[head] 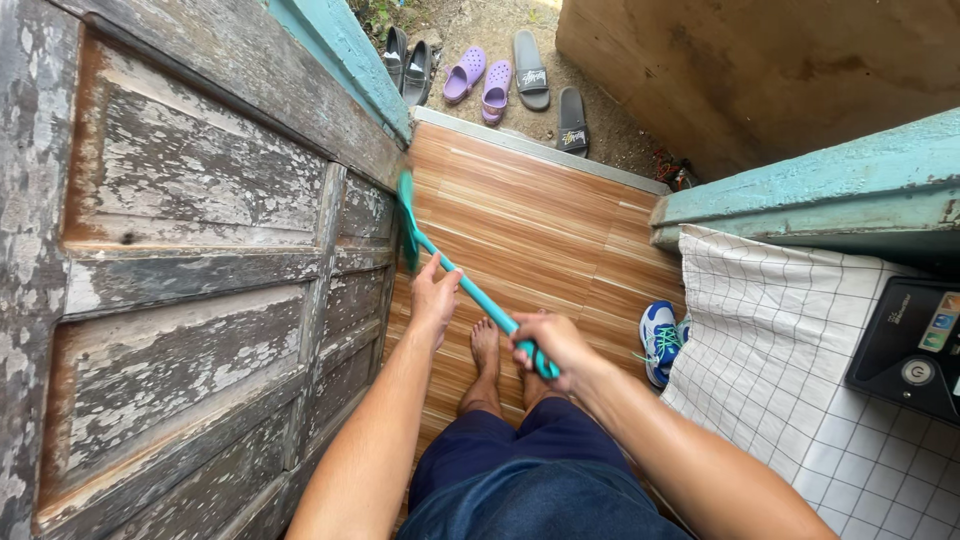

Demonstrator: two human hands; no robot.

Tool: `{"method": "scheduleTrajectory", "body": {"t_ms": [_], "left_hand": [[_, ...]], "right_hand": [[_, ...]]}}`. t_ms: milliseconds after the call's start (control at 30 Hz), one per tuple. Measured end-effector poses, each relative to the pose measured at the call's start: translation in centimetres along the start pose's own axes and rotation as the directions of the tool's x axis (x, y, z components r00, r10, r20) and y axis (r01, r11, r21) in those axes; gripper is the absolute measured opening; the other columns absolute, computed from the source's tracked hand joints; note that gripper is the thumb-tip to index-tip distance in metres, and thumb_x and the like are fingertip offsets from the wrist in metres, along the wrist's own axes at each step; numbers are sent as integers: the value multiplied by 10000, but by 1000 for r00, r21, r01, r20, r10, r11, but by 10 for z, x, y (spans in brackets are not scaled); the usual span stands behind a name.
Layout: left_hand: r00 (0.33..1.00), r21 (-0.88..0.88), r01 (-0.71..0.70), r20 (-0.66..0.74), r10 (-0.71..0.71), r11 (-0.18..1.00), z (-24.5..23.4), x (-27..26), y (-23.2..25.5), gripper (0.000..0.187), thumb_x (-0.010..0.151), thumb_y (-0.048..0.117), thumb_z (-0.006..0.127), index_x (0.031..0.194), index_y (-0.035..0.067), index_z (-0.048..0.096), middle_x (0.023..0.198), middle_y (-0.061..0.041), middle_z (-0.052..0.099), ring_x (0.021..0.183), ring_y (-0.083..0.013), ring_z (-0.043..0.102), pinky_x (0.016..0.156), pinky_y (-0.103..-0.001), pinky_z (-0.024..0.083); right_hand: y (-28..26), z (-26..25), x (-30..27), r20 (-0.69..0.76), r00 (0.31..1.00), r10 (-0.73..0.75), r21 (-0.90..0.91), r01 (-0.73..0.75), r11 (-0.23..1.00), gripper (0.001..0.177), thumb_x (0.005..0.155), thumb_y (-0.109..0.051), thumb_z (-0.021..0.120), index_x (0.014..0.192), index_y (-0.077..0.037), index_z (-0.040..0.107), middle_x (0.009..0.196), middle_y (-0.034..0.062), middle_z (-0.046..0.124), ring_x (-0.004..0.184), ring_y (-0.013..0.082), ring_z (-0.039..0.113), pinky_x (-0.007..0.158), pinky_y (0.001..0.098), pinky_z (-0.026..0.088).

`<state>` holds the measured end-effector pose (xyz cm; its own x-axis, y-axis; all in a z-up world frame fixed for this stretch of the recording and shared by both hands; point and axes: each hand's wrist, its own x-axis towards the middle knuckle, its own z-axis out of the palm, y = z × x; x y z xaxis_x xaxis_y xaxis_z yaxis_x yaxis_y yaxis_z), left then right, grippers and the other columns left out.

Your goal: The person sweeps debris across a wood-patterned floor using a blue hand broom, then applies a strip of blue tape to the base of a wall.

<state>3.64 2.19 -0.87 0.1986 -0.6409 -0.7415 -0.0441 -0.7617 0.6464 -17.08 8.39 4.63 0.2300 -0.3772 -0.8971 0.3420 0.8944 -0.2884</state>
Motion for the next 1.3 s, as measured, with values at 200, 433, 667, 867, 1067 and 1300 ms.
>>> {"method": "scheduleTrajectory", "body": {"t_ms": [200,433,667,867,1067,1300], "left_hand": [[998,-24,-57,33,58,998,9,2,0,762,887,218,700,1572,134,377,1208,-79,666,920,-155,661,631,-304,527],[999,21,-44,24,44,999,15,0,-1,759,887,220,699,1573,123,390,1219,-107,676,932,-164,667,648,-311,538],[997,25,-42,64,41,999,43,-8,9,767,900,226,689,1593,130,375,1151,-139,695,909,-166,640,689,-320,552],[995,110,-28,95,17,994,62,-9,21,769,911,243,679,1596,158,342,1216,-89,655,966,-146,661,740,-316,577],[987,8,-82,139,80,997,78,8,23,766,887,214,698,1580,132,382,1116,-88,705,856,-137,633,607,-294,517],[977,40,-73,203,63,997,73,34,30,764,897,194,705,1587,123,384,795,-20,617,665,-95,545,543,-270,466]], "right_hand": [[-52,-72,96,-188,981,41,123,-18,992,231,926,2,579,1144,77,596,771,163,638,514,135,565,401,219,478],[-118,-182,84,-317,943,-104,96,141,985,208,931,-15,580,1133,31,568,751,132,619,514,131,555,384,220,439],[-94,-149,-11,-422,803,-422,-389,260,884,589,810,100,634,1388,-5,594,673,94,616,441,152,550,375,300,423],[-38,-106,-100,-286,939,-192,-329,92,940,620,834,61,623,1439,-66,592,701,97,639,440,144,548,369,281,421],[-23,-110,-68,-202,979,-10,-157,-22,987,568,843,80,634,1408,41,588,717,138,663,466,155,566,373,278,433],[-76,-194,-21,-479,848,-227,-306,81,949,564,825,107,653,1381,38,593,706,174,658,447,183,575,369,330,416]]}}
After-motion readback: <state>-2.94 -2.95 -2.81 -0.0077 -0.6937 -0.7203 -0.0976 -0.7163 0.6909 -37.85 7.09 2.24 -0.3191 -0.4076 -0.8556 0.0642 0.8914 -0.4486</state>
